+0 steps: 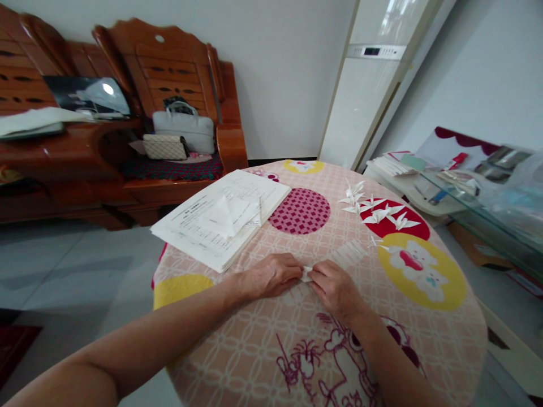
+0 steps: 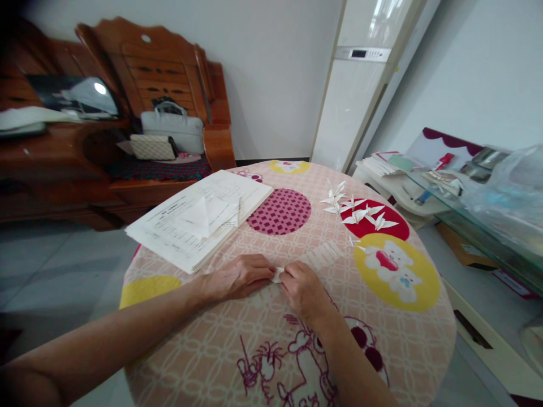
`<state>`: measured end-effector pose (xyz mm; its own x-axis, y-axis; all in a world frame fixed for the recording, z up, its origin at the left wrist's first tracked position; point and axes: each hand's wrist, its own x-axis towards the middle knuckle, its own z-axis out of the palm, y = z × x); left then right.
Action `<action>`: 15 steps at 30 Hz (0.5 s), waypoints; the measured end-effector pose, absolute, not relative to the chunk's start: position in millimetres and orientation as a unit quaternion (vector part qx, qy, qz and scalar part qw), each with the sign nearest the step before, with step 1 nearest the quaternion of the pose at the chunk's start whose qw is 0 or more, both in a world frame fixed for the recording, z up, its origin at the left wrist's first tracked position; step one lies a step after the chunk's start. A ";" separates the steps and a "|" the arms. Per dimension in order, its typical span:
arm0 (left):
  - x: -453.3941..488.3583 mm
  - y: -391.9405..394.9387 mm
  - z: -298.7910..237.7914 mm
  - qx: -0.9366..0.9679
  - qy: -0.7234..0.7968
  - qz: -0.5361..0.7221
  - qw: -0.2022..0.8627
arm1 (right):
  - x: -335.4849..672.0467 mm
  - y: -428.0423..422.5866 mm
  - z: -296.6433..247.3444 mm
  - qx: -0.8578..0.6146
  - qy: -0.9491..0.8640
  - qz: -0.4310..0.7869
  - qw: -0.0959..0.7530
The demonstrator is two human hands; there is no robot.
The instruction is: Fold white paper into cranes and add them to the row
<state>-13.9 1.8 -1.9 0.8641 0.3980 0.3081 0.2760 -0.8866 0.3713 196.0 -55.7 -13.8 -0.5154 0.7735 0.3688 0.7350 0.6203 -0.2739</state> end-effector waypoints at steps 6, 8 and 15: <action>-6.6 -0.8 -6.9 0.955 0.177 0.196 0.134 | 193.3 -56.9 -15.7 -0.436 -0.860 0.055 0.259; -5.0 -1.0 -9.4 0.953 0.188 0.201 0.126 | 193.2 -56.9 -15.0 -0.439 -0.855 0.072 0.268; -3.0 -2.7 -13.6 0.908 0.252 0.243 0.232 | 193.2 -56.7 -9.5 -0.472 -0.810 0.169 0.305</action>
<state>-3.0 -2.7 -13.6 0.7553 0.5700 0.3235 0.3452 -0.7656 0.5429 193.2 -56.7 -9.5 -0.3689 0.8671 0.3346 0.6611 0.4979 -0.5614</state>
